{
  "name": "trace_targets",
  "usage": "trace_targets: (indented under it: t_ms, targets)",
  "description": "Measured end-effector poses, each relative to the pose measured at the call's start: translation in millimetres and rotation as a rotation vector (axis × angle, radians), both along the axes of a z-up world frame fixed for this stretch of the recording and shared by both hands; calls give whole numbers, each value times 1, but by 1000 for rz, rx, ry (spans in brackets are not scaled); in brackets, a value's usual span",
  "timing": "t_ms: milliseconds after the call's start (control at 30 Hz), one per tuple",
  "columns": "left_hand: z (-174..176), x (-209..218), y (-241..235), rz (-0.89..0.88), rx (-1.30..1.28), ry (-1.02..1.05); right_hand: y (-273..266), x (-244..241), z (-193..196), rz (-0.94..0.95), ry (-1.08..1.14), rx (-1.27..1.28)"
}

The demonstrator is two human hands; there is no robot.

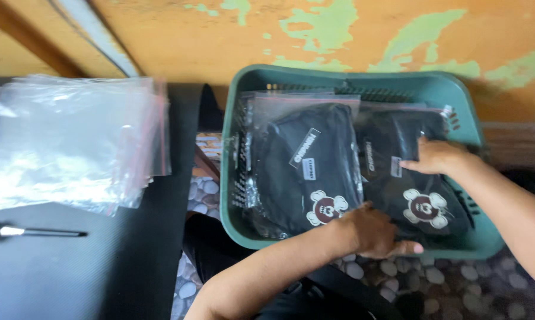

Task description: The person seals a plastic bag containing a black garment, then uses a brush to dust the bag. They place the bag into a green basket, retrieve a black cap from the basket, and attach a decorative tag to the cap's drawstring.

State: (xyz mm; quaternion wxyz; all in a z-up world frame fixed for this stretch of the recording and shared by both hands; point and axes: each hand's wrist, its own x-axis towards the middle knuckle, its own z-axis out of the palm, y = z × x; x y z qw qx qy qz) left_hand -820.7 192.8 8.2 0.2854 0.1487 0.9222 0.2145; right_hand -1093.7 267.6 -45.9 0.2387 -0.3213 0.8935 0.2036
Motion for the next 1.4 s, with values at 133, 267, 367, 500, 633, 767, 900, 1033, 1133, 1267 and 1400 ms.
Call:
trace_targets:
  t_ms: [133, 267, 367, 500, 633, 767, 900, 1033, 1133, 1267, 1400]
  targets:
    - [-15, 24, -6, 73, 222, 290, -35, 9, 32, 76, 201, 274]
    - [-18, 66, -24, 124, 336, 562, -81, 48, 88, 114, 263, 112]
    - [-14, 98, -43, 287, 383, 871, -121, 79, 114, 238, 369, -85]
    - [2, 149, -78, 412, 327, 978, -173, 150, 146, 479, 351, -412]
    - [15, 210, -98, 600, 220, 1030, -218, 217, 149, 856, 198, -658]
    - [21, 278, -102, 823, 120, 1011, -271, 282, 134, 1213, 179, -705]
    - [7, 343, -94, 1062, -61, 1033, -318, 362, 125, 1587, 116, -747]
    - [-4, 408, -73, 1330, -302, 1005, -343, 456, 122, 1818, -112, -682]
    - [-2, 452, -47, 1512, -446, 1109, -350, 532, 120, 1969, -199, -660]
    - [-6, 502, -9, 1739, -668, 1106, -336, 626, 98, 2151, -359, -711]
    - [-15, 548, 26, 2004, -969, 1084, -305, 702, 71, 2275, -615, -620]
